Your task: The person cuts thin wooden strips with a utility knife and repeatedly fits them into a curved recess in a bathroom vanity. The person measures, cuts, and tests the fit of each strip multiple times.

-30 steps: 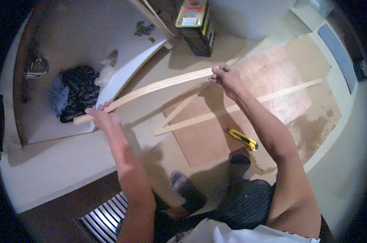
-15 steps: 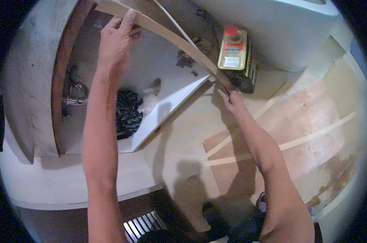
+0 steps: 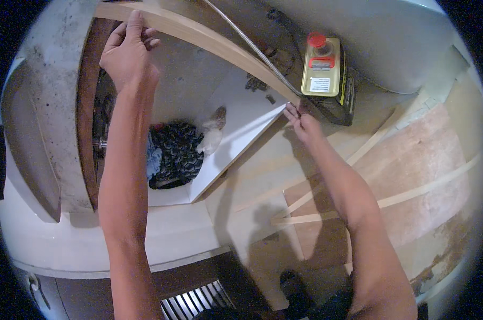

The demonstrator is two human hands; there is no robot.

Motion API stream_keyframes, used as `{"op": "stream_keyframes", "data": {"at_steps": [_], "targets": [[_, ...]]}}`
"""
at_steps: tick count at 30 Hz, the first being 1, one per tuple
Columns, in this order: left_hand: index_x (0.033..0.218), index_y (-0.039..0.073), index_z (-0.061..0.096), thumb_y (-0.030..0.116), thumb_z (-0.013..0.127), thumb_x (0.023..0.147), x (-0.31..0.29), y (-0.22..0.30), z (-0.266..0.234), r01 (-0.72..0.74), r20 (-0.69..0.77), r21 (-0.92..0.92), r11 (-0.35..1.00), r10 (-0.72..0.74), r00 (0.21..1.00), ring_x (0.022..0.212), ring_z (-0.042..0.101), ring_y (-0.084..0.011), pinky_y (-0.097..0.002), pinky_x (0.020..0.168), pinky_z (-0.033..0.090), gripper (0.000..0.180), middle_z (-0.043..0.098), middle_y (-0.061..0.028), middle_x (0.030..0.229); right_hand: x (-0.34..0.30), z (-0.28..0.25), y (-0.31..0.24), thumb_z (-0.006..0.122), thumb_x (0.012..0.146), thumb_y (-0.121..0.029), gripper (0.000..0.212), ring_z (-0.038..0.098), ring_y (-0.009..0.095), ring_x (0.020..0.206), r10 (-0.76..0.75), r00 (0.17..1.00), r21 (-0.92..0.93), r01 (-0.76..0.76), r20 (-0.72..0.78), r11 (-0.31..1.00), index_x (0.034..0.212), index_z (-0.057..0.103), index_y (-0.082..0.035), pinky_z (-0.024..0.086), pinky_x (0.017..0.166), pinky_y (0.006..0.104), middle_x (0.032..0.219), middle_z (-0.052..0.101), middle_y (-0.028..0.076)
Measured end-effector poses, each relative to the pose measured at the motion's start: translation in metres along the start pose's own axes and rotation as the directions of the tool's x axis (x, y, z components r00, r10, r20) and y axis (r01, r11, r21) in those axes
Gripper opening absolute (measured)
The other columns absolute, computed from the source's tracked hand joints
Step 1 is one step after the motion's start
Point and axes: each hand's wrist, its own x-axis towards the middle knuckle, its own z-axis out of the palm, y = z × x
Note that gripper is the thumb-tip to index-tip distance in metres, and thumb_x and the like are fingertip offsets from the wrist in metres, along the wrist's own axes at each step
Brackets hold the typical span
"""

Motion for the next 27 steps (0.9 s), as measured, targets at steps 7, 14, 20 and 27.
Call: {"op": "stream_keyframes", "data": {"at_steps": [7, 14, 20, 27], "targets": [[0.097, -0.009, 0.062, 0.009, 0.069, 0.086, 0.005, -0.011, -0.011, 0.007, 0.025, -0.085, 0.996, -0.004, 1.0, 0.071, 0.067, -0.0197, -0.0281, 0.056, 0.058, 0.023, 0.066, -0.0134, 0.084, -0.003, 0.003, 0.005, 0.051, 0.096, -0.014, 0.021, 0.059, 0.03, 0.107, -0.003, 0.998, -0.003, 0.003, -0.059, 1.0, 0.114, 0.048, -0.003, 0.048, 0.098, 0.0488, 0.11, 0.058, 0.012], [0.087, -0.002, 0.063, 0.015, 0.067, 0.089, 0.001, 0.018, 0.005, 0.135, 0.039, 0.025, 0.991, -0.136, 0.99, 0.061, 0.058, -0.0123, -0.0261, 0.052, 0.047, 0.017, 0.062, -0.0064, 0.075, 0.006, -0.02, -0.004, 0.056, 0.094, -0.01, 0.023, 0.062, 0.026, 0.1, 0.02, 1.0, 0.053, -0.019, -0.017, 0.998, 0.116, 0.052, -0.006, 0.052, 0.093, 0.0456, 0.109, 0.06, 0.011], [0.092, -0.004, 0.063, 0.012, 0.07, 0.086, 0.012, 0.006, -0.012, 0.168, 0.014, -0.056, 0.984, -0.168, 0.986, 0.066, 0.061, -0.0154, -0.0291, 0.055, 0.052, 0.018, 0.064, -0.0089, 0.081, -0.017, 0.007, -0.005, 0.051, 0.095, -0.006, 0.018, 0.062, 0.025, 0.1, -0.005, 0.997, 0.058, 0.01, -0.081, 0.998, 0.113, 0.055, -0.005, 0.051, 0.095, 0.0465, 0.106, 0.06, 0.011], [0.097, -0.005, 0.064, 0.009, 0.073, 0.082, 0.011, 0.008, -0.007, 0.144, -0.011, -0.009, 0.99, -0.144, 0.99, 0.07, 0.064, -0.0195, -0.0322, 0.058, 0.057, 0.023, 0.066, -0.0108, 0.085, -0.018, 0.003, -0.014, 0.059, 0.092, -0.006, 0.019, 0.062, 0.023, 0.091, -0.009, 0.998, 0.075, 0.013, -0.057, 0.997, 0.111, 0.057, -0.006, 0.054, 0.091, 0.0425, 0.102, 0.061, 0.008]]}}
